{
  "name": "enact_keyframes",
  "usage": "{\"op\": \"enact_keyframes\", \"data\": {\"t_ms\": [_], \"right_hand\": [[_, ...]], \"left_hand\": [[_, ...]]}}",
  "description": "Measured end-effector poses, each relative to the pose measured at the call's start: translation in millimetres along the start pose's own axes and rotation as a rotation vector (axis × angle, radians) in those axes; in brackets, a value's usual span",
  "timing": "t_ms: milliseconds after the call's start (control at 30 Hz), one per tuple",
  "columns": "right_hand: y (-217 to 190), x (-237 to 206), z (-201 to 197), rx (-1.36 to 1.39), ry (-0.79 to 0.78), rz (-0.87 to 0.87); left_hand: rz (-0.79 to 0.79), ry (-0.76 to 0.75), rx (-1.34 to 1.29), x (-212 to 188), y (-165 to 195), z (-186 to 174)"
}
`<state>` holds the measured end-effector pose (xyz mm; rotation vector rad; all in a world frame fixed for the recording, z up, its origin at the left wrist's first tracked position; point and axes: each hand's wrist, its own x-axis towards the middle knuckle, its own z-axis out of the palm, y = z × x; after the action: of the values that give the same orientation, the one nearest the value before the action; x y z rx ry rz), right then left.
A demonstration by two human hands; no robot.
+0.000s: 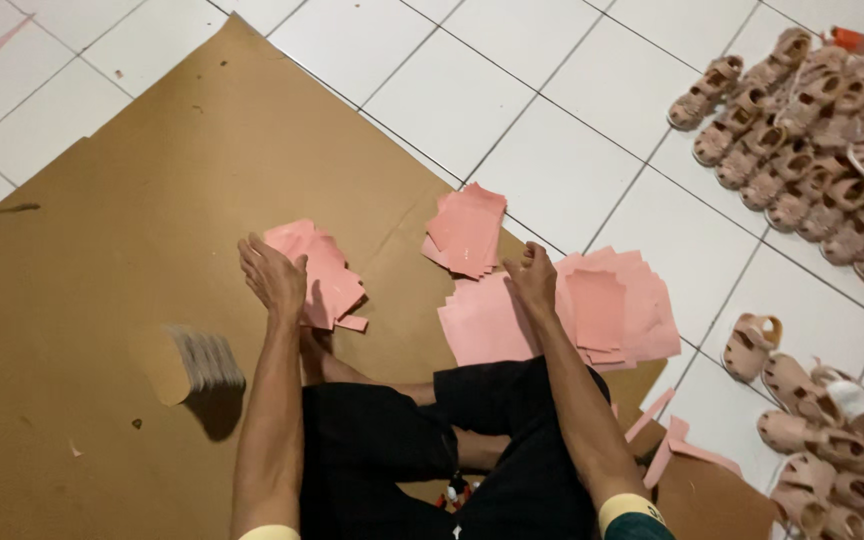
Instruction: The person sits on the workshop floor and cuts pink paper sheets into smaller pieces with red-handled scissors, working on their lap. They set cut pieces into piles, then gather and stack the cut sheets together on the cardboard on the floor.
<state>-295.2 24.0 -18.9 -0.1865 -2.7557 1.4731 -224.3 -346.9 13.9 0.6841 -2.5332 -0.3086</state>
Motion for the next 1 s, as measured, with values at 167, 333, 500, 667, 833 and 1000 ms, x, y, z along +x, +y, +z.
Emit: {"op": "enact_keyframes", "data": {"t_ms": [167,333,500,667,833,1000], "right_hand": [[51,-27,-68,-0.140,0.082,0.084],[69,-58,-110,-0.486,0.012,0.276],[68,-73,-128,-0.526,-0.052,0.323],[68,-67,-134,-0.518,-0.065,0.264],[84,-55,-135,-0.639,0.006,0.094],[84,-54,-135,-0.756,0.068,0.005]], "left_hand": [[-0.092,-0.487,-0.372,-78,60,36],[-0.334,-0.960,-0.509,-152,139,56],[-0.683,-0.927,-0.696,-179,192,62],[-0.352,-1.002,-0.525,-190,216,58],[-0.255,-1.033,-0.499,-196,224,43],[-0.069,-0.801,-0.698,-199,237,36]]}}
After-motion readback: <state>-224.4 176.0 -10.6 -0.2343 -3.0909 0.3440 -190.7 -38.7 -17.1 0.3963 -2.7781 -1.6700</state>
